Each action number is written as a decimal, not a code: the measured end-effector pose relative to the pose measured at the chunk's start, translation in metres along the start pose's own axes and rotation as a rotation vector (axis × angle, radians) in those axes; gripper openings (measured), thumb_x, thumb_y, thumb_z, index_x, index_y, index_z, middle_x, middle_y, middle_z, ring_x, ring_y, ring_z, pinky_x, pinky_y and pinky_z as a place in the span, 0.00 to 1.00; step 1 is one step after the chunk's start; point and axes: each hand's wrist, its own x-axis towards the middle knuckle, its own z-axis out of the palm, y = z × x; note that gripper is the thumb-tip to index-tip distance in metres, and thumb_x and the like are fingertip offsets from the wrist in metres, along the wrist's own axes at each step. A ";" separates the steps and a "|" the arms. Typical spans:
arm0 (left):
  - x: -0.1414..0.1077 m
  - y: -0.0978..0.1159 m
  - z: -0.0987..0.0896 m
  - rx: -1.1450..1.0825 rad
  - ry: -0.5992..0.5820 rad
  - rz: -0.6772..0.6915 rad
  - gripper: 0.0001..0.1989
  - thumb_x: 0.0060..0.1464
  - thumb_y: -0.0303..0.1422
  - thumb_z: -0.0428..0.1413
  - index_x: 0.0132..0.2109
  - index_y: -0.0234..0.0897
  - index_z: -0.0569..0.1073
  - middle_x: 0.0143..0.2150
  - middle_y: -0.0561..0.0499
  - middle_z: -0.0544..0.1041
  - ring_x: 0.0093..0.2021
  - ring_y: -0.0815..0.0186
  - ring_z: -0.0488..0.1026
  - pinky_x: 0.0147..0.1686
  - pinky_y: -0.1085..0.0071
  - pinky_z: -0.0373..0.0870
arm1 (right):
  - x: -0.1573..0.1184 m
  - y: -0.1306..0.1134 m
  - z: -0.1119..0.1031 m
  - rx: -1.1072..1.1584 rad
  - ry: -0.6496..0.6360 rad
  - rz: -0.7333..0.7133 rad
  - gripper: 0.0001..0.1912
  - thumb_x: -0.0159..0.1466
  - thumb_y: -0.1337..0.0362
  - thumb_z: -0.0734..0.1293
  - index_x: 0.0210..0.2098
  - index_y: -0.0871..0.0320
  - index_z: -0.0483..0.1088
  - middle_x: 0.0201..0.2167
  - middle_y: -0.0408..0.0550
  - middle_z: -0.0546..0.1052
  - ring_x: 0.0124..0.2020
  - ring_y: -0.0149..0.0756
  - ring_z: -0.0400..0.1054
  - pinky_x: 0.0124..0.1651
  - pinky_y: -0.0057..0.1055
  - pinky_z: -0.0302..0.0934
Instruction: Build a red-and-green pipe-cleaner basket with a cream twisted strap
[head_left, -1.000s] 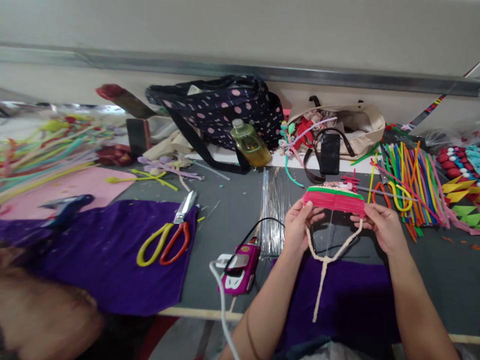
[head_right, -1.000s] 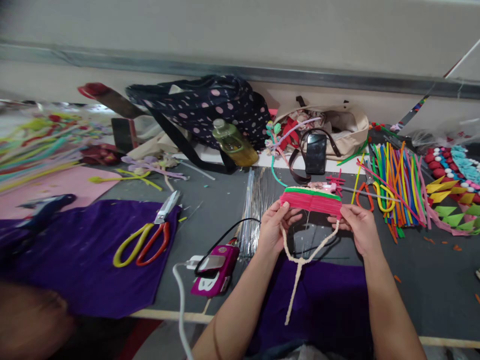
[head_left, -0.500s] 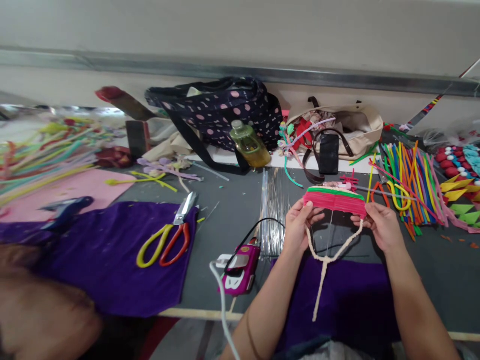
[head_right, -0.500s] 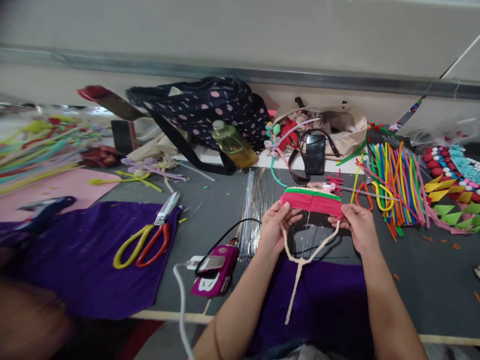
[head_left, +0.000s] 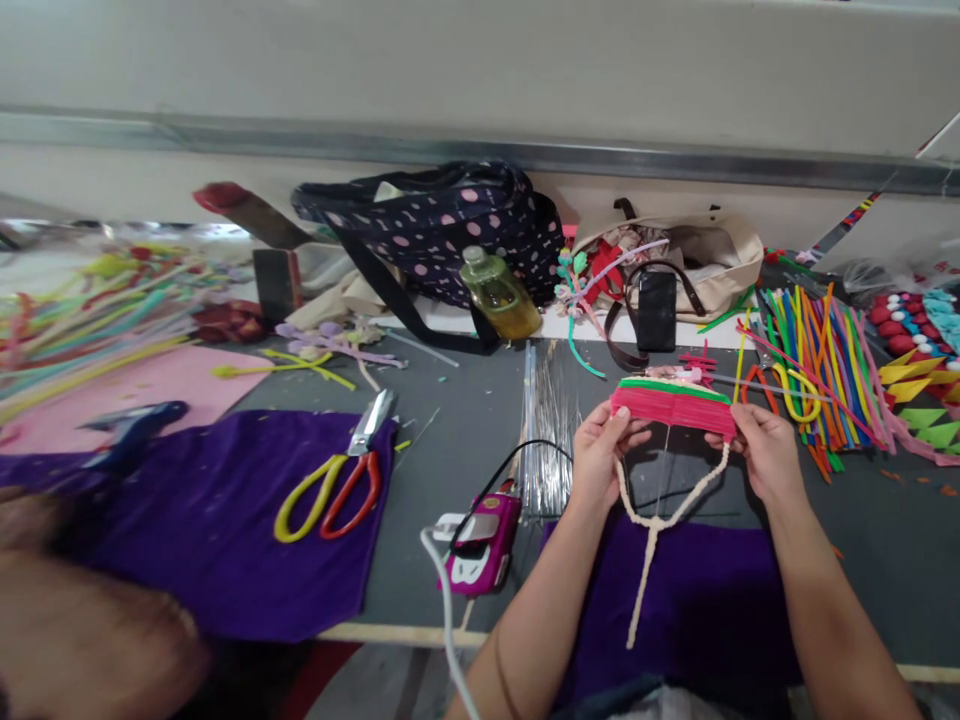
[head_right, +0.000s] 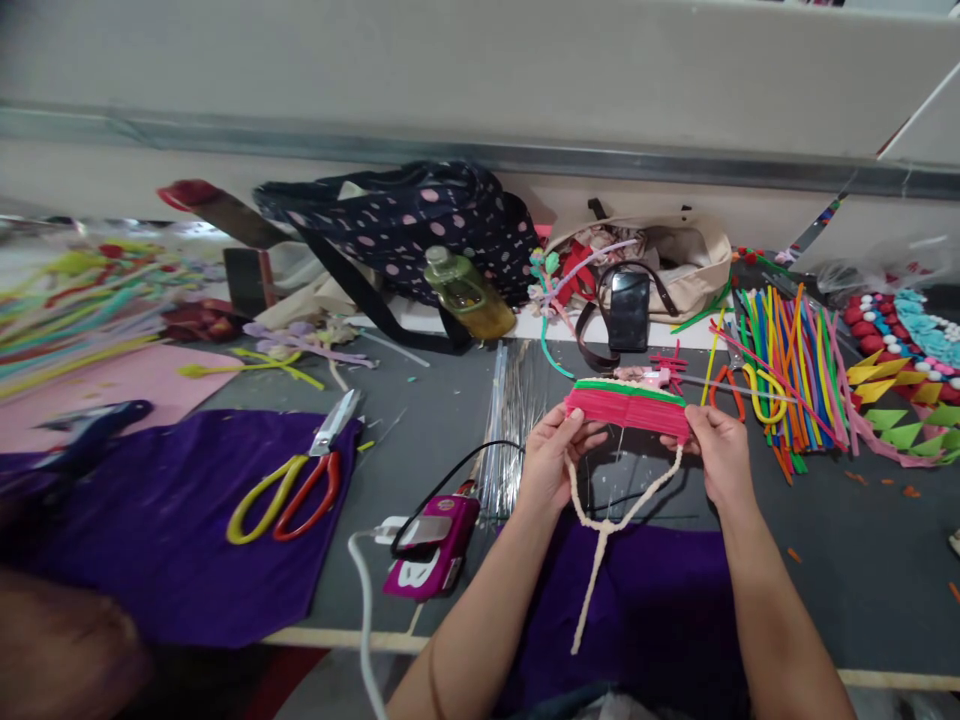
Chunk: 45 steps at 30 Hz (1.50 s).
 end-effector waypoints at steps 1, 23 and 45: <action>0.000 0.000 0.000 -0.001 0.005 0.001 0.17 0.44 0.35 0.66 0.40 0.34 0.73 0.33 0.50 0.80 0.32 0.66 0.79 0.30 0.75 0.77 | 0.000 0.000 0.000 -0.002 0.005 0.002 0.18 0.53 0.50 0.73 0.29 0.59 0.73 0.23 0.45 0.78 0.24 0.38 0.76 0.23 0.28 0.70; 0.003 0.001 -0.003 -0.057 0.060 -0.019 0.15 0.43 0.33 0.66 0.38 0.34 0.72 0.32 0.51 0.80 0.30 0.67 0.79 0.30 0.76 0.76 | -0.003 -0.003 -0.010 -0.044 -0.139 0.048 0.18 0.50 0.54 0.75 0.36 0.58 0.76 0.29 0.48 0.81 0.31 0.41 0.77 0.33 0.32 0.73; 0.001 -0.003 -0.001 -0.071 0.046 -0.029 0.16 0.42 0.33 0.66 0.38 0.33 0.73 0.31 0.51 0.79 0.30 0.68 0.78 0.29 0.75 0.77 | 0.001 0.005 -0.012 -0.029 -0.047 -0.020 0.12 0.49 0.59 0.77 0.30 0.57 0.76 0.21 0.41 0.76 0.21 0.30 0.70 0.26 0.26 0.68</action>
